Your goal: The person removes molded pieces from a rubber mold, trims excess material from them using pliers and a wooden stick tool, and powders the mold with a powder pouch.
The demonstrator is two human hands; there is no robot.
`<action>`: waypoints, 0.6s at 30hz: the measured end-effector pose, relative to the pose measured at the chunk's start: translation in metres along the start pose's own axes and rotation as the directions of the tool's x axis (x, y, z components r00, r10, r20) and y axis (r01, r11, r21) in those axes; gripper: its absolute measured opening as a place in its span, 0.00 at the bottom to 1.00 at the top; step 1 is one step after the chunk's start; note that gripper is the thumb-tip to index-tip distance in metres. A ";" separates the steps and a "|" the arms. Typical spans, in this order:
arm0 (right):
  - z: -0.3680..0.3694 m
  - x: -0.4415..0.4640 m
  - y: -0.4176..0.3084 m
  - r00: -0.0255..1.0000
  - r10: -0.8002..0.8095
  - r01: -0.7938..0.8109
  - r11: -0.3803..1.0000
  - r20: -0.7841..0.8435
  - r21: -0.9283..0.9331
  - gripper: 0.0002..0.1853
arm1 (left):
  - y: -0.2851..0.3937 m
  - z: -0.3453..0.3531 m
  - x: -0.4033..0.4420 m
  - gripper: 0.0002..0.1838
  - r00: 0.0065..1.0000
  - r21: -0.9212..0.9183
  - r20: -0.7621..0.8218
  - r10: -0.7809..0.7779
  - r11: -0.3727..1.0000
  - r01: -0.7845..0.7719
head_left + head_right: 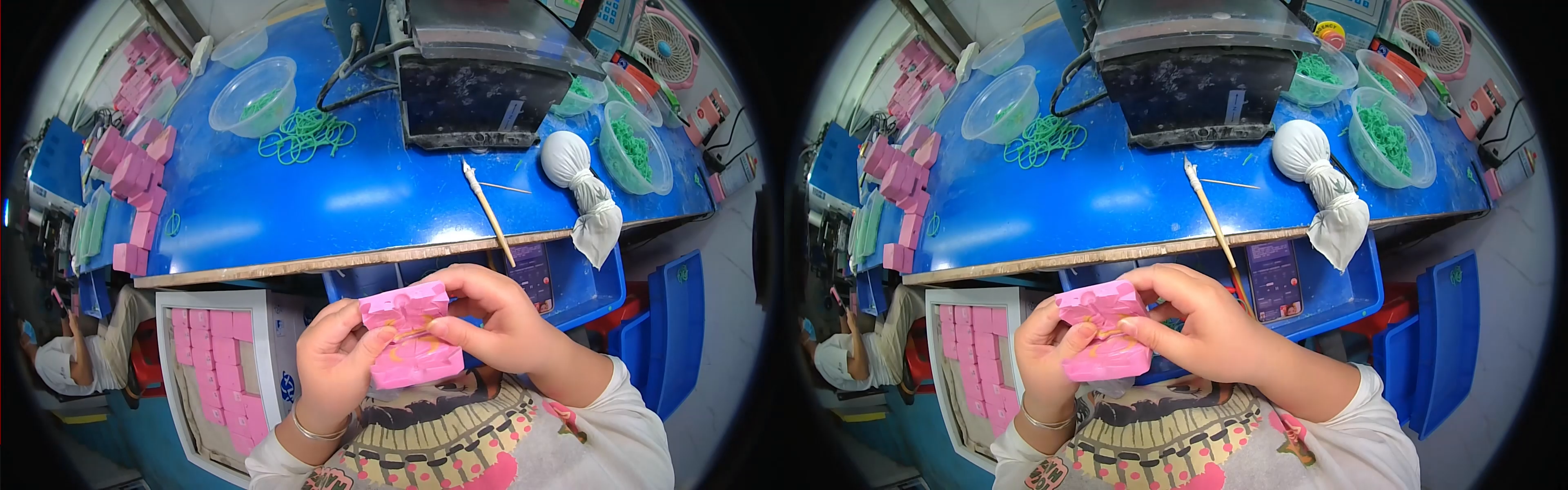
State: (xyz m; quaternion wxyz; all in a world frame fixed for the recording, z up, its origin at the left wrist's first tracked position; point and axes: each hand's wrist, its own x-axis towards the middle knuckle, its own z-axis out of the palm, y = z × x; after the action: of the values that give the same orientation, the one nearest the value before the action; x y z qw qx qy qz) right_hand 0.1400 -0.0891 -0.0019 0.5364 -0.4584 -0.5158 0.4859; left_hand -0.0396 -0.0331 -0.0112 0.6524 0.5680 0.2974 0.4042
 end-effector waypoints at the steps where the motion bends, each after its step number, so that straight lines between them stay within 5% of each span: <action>1: 0.001 0.000 0.001 1.000 0.010 -0.010 1.000 -0.027 -0.003 0.11 | 0.001 0.001 0.000 0.14 1.000 0.061 0.009 0.023 0.998 -0.024; 5: 0.000 -0.002 0.003 0.998 -0.031 0.026 0.996 -0.054 -0.090 0.12 | 0.002 -0.005 0.004 0.14 0.971 0.312 0.165 0.172 0.925 -0.217; 9: 0.001 -0.002 0.004 0.996 -0.071 0.065 0.993 -0.054 -0.096 0.12 | 0.002 -0.006 0.003 0.14 0.963 0.314 0.194 0.188 0.918 -0.242; 12: 0.002 -0.002 0.004 0.996 -0.071 0.065 0.992 -0.054 -0.108 0.12 | 0.000 -0.001 0.001 0.15 0.989 0.159 0.111 0.093 0.981 -0.110; 18: 0.004 -0.003 0.012 0.980 0.150 -0.118 0.967 -0.130 0.227 0.16 | -0.011 -0.002 0.001 0.17 0.998 -0.018 -0.005 -0.057 0.998 0.056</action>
State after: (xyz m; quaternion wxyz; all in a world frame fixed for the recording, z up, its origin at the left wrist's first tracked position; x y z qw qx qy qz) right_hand 0.1351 -0.0910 -0.0137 0.5856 -0.4649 -0.3865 0.5400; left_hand -0.0388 -0.0315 -0.0224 0.6678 0.5525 0.3114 0.3896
